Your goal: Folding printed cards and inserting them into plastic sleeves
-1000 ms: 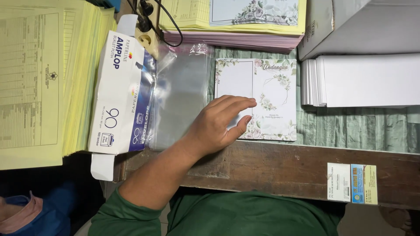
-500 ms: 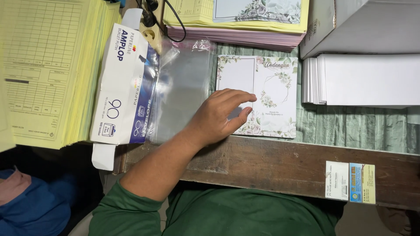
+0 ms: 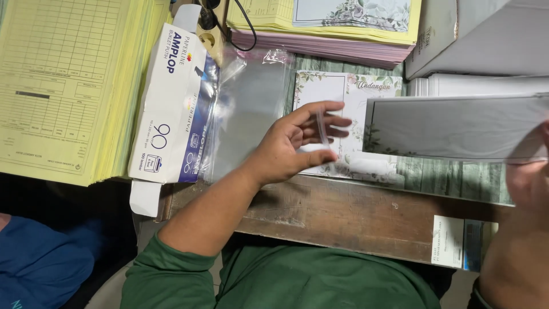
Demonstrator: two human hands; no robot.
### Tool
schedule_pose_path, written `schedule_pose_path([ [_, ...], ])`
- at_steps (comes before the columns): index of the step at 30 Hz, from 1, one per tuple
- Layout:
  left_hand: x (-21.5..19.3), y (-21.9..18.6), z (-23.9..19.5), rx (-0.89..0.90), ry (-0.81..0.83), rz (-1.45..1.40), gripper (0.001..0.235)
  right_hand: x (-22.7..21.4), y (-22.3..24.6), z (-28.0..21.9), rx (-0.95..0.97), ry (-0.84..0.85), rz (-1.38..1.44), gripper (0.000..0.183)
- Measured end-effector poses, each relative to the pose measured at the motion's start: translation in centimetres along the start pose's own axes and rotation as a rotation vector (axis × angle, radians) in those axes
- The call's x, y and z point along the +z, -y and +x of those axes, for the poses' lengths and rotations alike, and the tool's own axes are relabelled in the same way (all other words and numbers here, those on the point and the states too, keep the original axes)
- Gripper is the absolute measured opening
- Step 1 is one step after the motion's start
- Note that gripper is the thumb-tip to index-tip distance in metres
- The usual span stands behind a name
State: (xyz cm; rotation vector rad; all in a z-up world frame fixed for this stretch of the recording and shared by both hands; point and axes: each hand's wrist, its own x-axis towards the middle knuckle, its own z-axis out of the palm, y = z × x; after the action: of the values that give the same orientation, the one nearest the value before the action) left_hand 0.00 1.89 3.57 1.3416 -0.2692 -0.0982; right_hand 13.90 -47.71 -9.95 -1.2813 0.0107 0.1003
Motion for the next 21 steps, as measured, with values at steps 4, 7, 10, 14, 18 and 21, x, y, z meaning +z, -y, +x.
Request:
schedule_pose_path([
  [4, 0.0, 1.0, 0.8, -0.105, -0.236, -0.002, 0.018, 15.1, 4.3, -3.9, 0.160, -0.165, 0.049, 0.015],
  [7, -0.5, 1.2, 1.0, -0.137, -0.258, -0.007, 0.021, 16.3, 4.4, -3.5, 0.034, -0.139, 0.014, 0.054],
  [10, -0.2, 1.1, 1.1, -0.130, -0.290, -0.008, 0.021, 17.9, 5.5, -4.2, 0.070, -0.104, 0.007, 0.041],
  [14, -0.3, 0.8, 1.1, -0.129, -0.321, -0.015, 0.031, 18.0, 5.5, -4.4, 0.077, -0.068, 0.021, 0.049],
  [18, -0.1, 0.2, 1.0, -0.076, -0.378, 0.071, 0.040, 18.1, 5.3, -4.5, 0.126, -0.089, 0.013, 0.037],
  [21, 0.0, 0.4, 0.9, -0.032, -0.389, 0.116, 0.047, 18.0, 5.0, -4.6, 0.135, -0.091, 0.016, 0.035],
])
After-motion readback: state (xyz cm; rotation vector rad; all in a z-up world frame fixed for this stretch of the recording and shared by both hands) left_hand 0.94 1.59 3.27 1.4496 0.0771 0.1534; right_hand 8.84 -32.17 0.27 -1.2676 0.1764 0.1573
